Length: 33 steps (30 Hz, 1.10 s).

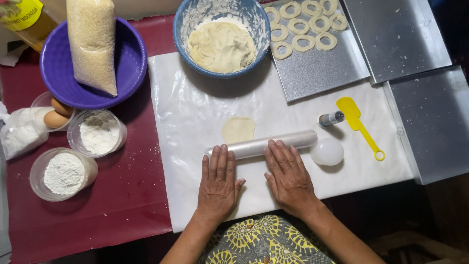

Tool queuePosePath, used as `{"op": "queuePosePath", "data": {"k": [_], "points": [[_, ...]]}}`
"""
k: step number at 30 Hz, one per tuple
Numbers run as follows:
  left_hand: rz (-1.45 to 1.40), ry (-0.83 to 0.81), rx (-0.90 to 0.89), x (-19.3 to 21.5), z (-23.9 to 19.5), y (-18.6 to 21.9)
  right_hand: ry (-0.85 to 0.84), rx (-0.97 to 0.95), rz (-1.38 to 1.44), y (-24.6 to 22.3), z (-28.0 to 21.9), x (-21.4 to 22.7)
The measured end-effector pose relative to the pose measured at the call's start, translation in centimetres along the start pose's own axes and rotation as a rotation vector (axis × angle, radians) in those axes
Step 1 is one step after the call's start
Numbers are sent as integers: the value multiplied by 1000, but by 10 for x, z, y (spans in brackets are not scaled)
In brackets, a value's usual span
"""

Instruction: Shaping and cutting dough into rings for pastries.

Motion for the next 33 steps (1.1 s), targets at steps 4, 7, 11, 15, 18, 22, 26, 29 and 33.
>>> {"op": "queuePosePath", "data": {"k": [4, 7, 11, 15, 18, 22, 26, 29, 33], "points": [[6, 41, -17, -3, -15, 7, 15, -13, -20, -5, -16, -3], [27, 66, -4, -3, -21, 9, 53, -26, -20, -3, -27, -6], [0, 9, 89, 2, -11, 0, 105, -26, 27, 7, -14, -1], [-8, 131, -6, 40, 17, 17, 113, -17, -13, 10, 27, 14], [3, 153, -7, 37, 8, 22, 41, -21, -29, 13, 24, -4], [30, 107, 4, 29, -2, 24, 51, -13, -11, -2, -6, -1], [63, -136, -13, 32, 15, 22, 120, 13, 57, -4, -17, 0], [-8, -283, -46, 29, 14, 21, 171, 28, 69, -9, -19, 11], [-118, -97, 15, 39, -9, 4, 313, 62, 115, -12, -25, 30]]}}
Point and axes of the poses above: each hand's wrist, its own z-axis towards the middle knuckle, its own x-axis out of the back of the hand, y = z × x, the point moved 6 cm from there along z, towards the middle knuckle, and after that the axes turned 15 degrees about -y, right-handed, at the moved point
